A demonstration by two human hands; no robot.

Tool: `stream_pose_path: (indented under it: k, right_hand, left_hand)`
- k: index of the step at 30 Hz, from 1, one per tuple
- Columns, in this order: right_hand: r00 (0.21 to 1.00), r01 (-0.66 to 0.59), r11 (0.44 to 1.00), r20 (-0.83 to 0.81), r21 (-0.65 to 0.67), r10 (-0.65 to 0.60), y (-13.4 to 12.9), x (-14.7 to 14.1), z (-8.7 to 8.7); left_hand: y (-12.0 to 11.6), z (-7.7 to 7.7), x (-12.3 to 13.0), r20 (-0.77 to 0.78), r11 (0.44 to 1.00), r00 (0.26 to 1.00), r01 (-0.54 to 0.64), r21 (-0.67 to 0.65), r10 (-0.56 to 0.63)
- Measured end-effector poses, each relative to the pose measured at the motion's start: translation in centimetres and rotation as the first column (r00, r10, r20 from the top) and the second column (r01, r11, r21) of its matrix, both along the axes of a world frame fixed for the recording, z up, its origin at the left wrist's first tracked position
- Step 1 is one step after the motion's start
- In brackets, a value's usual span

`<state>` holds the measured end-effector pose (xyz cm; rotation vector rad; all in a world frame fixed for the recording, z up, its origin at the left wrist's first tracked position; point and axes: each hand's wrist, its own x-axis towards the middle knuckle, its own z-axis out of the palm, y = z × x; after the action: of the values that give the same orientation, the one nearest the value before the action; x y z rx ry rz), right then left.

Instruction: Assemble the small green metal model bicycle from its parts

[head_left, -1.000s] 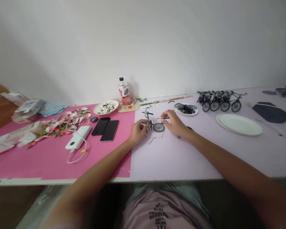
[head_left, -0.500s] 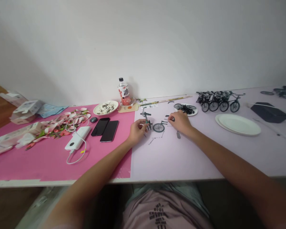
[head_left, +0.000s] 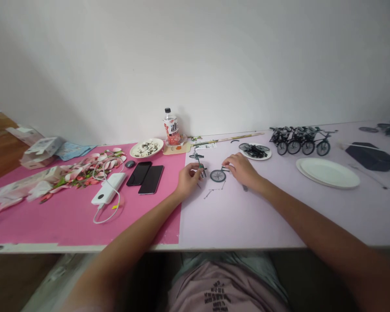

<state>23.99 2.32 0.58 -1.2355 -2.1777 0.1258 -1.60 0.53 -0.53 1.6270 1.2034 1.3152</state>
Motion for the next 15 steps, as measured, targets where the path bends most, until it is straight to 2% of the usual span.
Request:
stream_pose_path:
  k: [6,9,12,15]
  right_hand:
    - [0.958,0.255,0.965,0.121,0.067,-0.261,1.2,3.1,1.0]
    - [0.941,0.315,0.946,0.151,-0.072,-0.302,1.5,4.1,1.5]
    - [0.933,0.343,0.911,0.195,-0.228,-0.302,1.1,3.8,1.9]
    - [0.95,0.288,0.927,0.195,-0.24,-0.244,0.6,2.9,2.1]
  left_hand:
    - [0.0,0.0,0.0,-0.029,1.0,1.0,0.004,-0.003,-0.004]
    - [0.0,-0.1,-0.1,-0.036,1.0,0.999,0.003,0.004,-0.002]
    - [0.1,-0.2,-0.1,-0.036,1.0,0.999,0.007,0.014,-0.006]
    - [0.1,-0.3,-0.2,-0.034,1.0,0.999,0.011,0.022,-0.01]
